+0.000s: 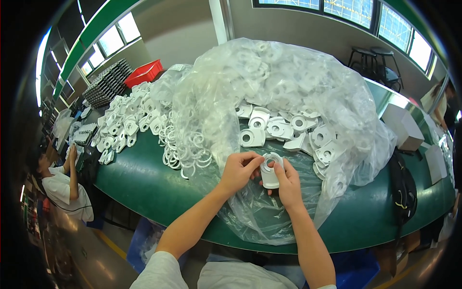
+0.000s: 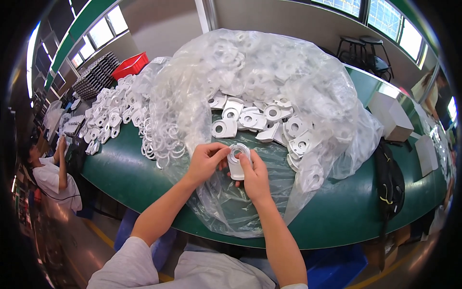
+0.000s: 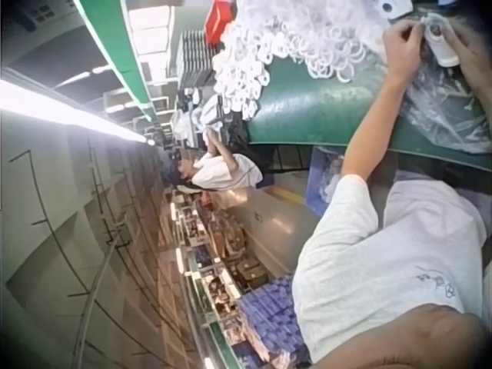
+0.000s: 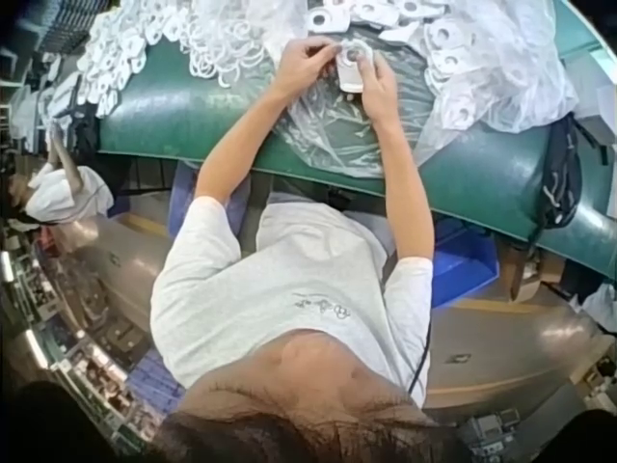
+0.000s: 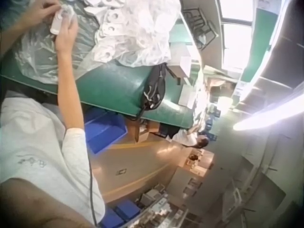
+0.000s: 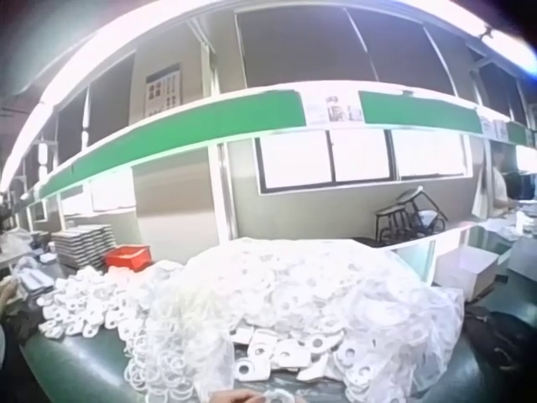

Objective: The worker is manually inspecting and assembling small white plastic ring components at a factory workbench.

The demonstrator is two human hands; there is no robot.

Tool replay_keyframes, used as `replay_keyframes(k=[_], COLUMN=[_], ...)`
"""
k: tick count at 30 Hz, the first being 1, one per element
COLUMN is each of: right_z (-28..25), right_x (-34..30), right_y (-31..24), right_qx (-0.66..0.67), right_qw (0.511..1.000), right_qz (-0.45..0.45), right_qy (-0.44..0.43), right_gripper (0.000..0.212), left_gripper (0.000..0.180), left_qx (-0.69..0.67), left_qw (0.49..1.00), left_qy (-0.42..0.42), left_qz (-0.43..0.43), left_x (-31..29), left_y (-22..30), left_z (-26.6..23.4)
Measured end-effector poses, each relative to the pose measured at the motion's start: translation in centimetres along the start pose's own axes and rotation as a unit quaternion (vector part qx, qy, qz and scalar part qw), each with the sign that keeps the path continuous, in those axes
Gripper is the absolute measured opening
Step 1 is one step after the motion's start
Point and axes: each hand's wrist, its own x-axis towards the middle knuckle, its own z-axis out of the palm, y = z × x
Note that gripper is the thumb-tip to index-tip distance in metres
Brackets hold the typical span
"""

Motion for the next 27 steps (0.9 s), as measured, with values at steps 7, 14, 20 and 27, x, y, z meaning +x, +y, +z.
replay_keyframes(k=[7,14,20,27], right_z=[0.0,-0.1,-0.2,-0.7], right_x=[-0.1,0.0,-0.1,0.1], right_y=[-0.2,0.0,-0.1,0.2], right_qx=[-0.02,-0.021,-0.006,-0.091], right_qw=[1.0,1.0,1.0,0.996], right_qz=[0.001,-0.002,-0.007,-0.014], right_qy=[0.007,0.004,0.009,0.01], right_gripper=[0.026,0.027,0.029,0.03], left_gripper=[0.015,0.015,0.015,0.014], left_qx=[-0.004,-0.026,-0.015,0.018], left_qw=[1.0,0.999,1.0,0.997], left_qy=[-0.008,-0.016,-0.018,0.024], left_qz=[-0.014,-0.009,0.013,0.075], left_x=[0.0,-0.1,-0.1,-0.2], left_y=[-0.1,-0.2,0.0,0.9], left_z=[0.0,0.1,0.4,0.9])
